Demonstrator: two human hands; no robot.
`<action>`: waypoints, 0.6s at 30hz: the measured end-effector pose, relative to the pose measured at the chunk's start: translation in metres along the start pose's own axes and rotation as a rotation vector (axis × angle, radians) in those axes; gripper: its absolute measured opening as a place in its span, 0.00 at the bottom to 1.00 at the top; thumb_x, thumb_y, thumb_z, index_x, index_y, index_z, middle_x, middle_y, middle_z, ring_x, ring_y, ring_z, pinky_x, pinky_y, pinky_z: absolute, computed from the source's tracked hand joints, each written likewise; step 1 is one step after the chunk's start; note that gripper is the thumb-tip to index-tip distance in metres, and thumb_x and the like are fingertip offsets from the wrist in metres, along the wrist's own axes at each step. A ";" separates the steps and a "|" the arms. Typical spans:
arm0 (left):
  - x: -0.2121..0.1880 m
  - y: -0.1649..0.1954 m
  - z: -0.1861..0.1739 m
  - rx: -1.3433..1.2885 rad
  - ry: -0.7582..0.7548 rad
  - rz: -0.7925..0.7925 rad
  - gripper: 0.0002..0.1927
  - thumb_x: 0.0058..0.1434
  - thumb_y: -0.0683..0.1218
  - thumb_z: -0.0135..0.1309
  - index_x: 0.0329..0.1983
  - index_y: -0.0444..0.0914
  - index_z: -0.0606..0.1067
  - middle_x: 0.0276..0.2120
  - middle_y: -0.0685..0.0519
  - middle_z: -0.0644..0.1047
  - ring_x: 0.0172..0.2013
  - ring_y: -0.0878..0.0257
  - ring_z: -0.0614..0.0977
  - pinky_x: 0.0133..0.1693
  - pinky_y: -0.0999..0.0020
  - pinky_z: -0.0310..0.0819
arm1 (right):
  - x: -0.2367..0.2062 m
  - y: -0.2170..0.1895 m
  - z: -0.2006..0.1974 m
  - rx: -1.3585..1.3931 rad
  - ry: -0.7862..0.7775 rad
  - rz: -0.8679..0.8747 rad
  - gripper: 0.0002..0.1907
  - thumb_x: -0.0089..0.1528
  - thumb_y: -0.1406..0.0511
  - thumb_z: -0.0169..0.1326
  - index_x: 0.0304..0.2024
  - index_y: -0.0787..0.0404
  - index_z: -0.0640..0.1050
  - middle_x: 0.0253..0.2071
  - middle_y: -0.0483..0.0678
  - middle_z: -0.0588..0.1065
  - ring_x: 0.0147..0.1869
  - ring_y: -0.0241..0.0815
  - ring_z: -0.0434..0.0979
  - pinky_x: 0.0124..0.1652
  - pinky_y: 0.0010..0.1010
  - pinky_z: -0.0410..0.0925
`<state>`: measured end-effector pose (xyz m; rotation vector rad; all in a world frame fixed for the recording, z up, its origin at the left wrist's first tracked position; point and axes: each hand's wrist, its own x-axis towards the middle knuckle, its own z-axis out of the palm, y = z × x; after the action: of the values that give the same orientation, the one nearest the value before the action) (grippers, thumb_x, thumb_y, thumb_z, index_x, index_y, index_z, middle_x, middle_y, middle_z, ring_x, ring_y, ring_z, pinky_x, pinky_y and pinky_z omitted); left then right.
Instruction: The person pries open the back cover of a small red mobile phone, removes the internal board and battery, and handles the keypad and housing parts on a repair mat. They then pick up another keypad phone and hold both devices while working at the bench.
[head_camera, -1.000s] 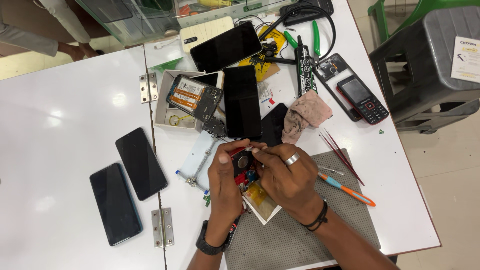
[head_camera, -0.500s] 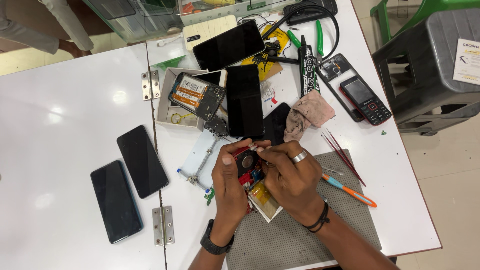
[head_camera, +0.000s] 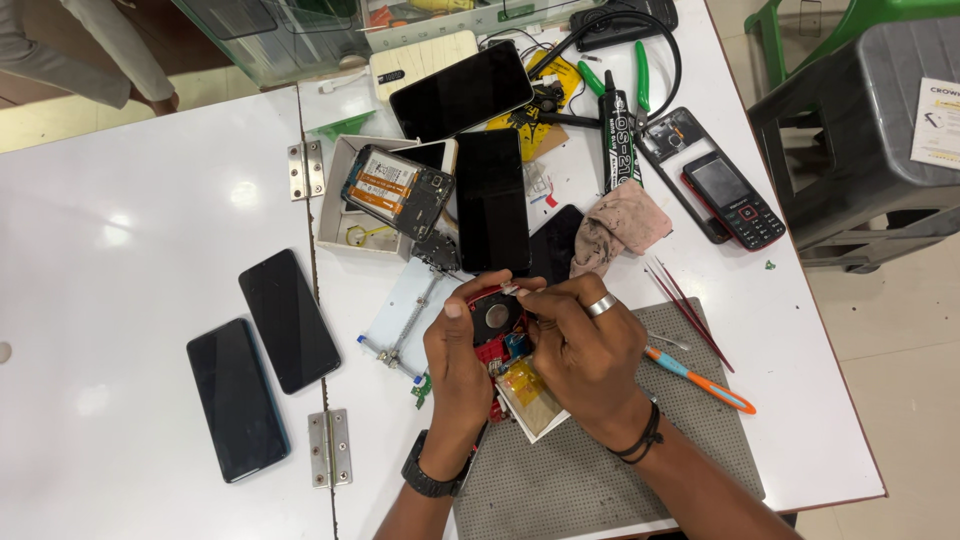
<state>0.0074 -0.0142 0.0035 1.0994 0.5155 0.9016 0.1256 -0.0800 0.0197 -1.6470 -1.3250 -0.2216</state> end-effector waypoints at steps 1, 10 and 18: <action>0.000 -0.001 0.000 -0.007 -0.002 -0.002 0.35 0.77 0.62 0.30 0.59 0.26 0.71 0.51 0.35 0.80 0.48 0.54 0.84 0.52 0.61 0.81 | 0.000 0.000 0.001 -0.007 0.005 -0.003 0.15 0.52 0.81 0.56 0.37 0.63 0.82 0.34 0.45 0.74 0.29 0.38 0.75 0.28 0.29 0.66; -0.001 -0.001 0.001 0.094 0.010 0.086 0.34 0.77 0.62 0.32 0.59 0.27 0.70 0.52 0.37 0.80 0.49 0.56 0.84 0.52 0.63 0.81 | 0.018 0.009 -0.008 0.107 -0.064 -0.072 0.09 0.55 0.77 0.63 0.36 0.62 0.81 0.32 0.45 0.75 0.29 0.38 0.78 0.27 0.28 0.67; 0.000 0.005 -0.002 0.119 0.003 0.035 0.32 0.77 0.61 0.32 0.59 0.29 0.69 0.51 0.37 0.80 0.39 0.59 0.83 0.44 0.65 0.81 | 0.032 0.016 -0.023 0.065 -0.229 -0.176 0.15 0.48 0.78 0.59 0.36 0.60 0.84 0.31 0.45 0.77 0.26 0.39 0.77 0.27 0.29 0.68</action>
<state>0.0042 -0.0123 0.0073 1.2182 0.5594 0.9125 0.1601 -0.0759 0.0432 -1.5360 -1.6355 -0.0938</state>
